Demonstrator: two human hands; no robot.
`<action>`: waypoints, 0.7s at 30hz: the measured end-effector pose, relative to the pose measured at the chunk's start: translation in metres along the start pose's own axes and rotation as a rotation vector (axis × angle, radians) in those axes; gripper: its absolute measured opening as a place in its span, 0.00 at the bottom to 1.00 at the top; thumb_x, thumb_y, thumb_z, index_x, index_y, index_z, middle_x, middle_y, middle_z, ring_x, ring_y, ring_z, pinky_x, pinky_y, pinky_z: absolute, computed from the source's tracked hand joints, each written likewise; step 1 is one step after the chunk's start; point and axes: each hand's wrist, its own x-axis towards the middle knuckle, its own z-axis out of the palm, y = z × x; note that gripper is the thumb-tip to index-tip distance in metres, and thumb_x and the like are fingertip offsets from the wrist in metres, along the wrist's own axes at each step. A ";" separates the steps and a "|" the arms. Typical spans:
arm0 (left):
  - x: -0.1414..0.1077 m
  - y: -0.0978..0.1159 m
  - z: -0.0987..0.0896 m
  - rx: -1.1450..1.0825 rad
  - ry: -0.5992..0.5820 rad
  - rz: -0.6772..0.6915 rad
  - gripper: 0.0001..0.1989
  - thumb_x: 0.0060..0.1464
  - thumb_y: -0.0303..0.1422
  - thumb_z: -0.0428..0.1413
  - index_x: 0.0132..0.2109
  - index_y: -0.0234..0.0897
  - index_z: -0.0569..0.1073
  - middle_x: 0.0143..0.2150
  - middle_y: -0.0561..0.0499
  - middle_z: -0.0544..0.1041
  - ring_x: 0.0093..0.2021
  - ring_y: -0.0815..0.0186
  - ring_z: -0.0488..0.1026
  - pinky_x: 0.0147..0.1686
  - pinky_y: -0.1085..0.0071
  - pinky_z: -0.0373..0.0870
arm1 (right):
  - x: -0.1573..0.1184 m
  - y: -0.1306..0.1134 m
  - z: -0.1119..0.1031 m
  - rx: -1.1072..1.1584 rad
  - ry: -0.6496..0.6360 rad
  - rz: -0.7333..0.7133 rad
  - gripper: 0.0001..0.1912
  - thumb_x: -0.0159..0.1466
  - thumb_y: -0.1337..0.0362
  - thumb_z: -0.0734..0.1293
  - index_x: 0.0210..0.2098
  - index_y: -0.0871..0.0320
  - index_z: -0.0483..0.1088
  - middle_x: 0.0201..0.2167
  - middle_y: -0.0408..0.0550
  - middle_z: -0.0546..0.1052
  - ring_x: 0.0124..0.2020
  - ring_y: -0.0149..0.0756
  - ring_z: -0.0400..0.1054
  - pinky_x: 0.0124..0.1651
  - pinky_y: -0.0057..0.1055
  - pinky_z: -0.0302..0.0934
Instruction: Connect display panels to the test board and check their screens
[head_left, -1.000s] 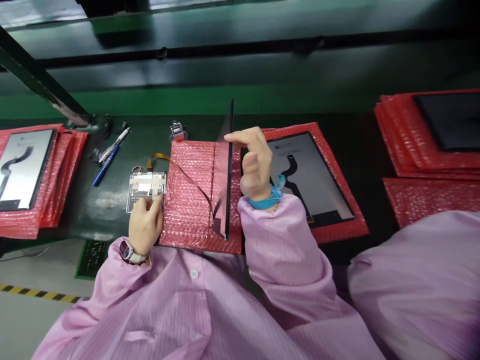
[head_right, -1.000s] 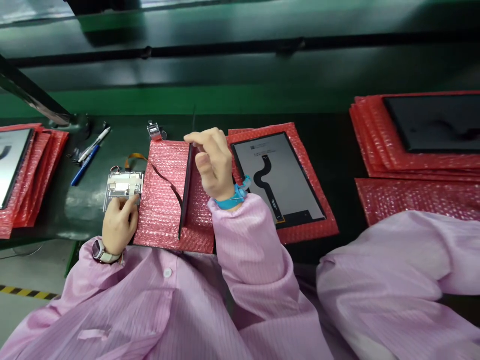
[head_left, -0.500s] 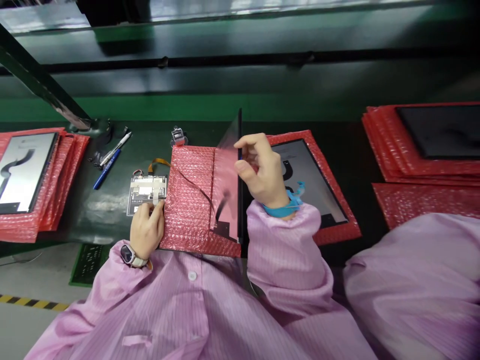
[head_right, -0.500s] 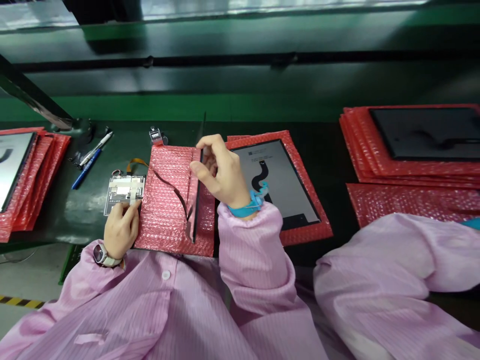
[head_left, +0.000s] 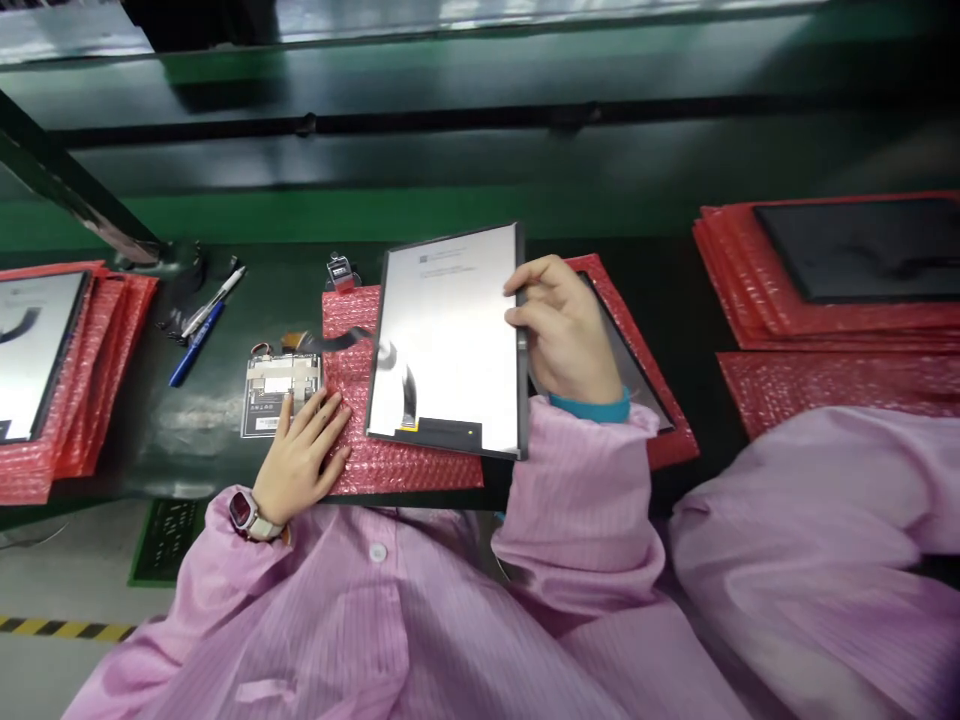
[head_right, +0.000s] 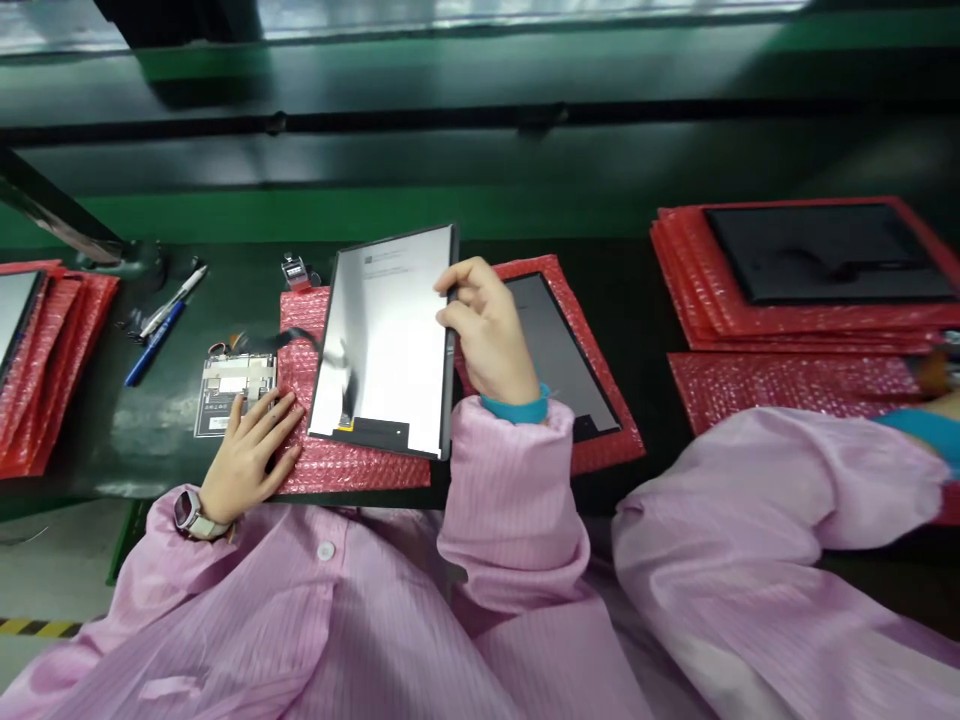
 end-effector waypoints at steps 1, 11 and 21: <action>0.000 -0.001 0.000 -0.021 -0.010 -0.019 0.26 0.70 0.36 0.48 0.71 0.33 0.58 0.69 0.39 0.67 0.73 0.49 0.56 0.72 0.41 0.45 | 0.001 0.002 0.005 0.018 -0.040 0.035 0.13 0.49 0.73 0.63 0.35 0.55 0.62 0.23 0.37 0.58 0.23 0.27 0.51 0.28 0.27 0.45; -0.001 -0.004 0.000 -0.107 -0.023 -0.026 0.29 0.70 0.32 0.48 0.74 0.36 0.52 0.71 0.38 0.62 0.75 0.49 0.51 0.72 0.41 0.51 | 0.005 0.029 0.026 -0.460 -0.306 0.288 0.12 0.56 0.73 0.61 0.38 0.54 0.59 0.22 0.36 0.56 0.24 0.31 0.54 0.30 0.27 0.47; 0.005 -0.005 -0.006 -0.018 0.043 0.135 0.21 0.67 0.28 0.52 0.65 0.31 0.66 0.65 0.32 0.68 0.69 0.44 0.62 0.63 0.43 0.67 | -0.009 0.036 0.073 -0.802 -0.098 -0.214 0.14 0.70 0.56 0.64 0.49 0.59 0.69 0.48 0.59 0.75 0.53 0.49 0.66 0.55 0.47 0.64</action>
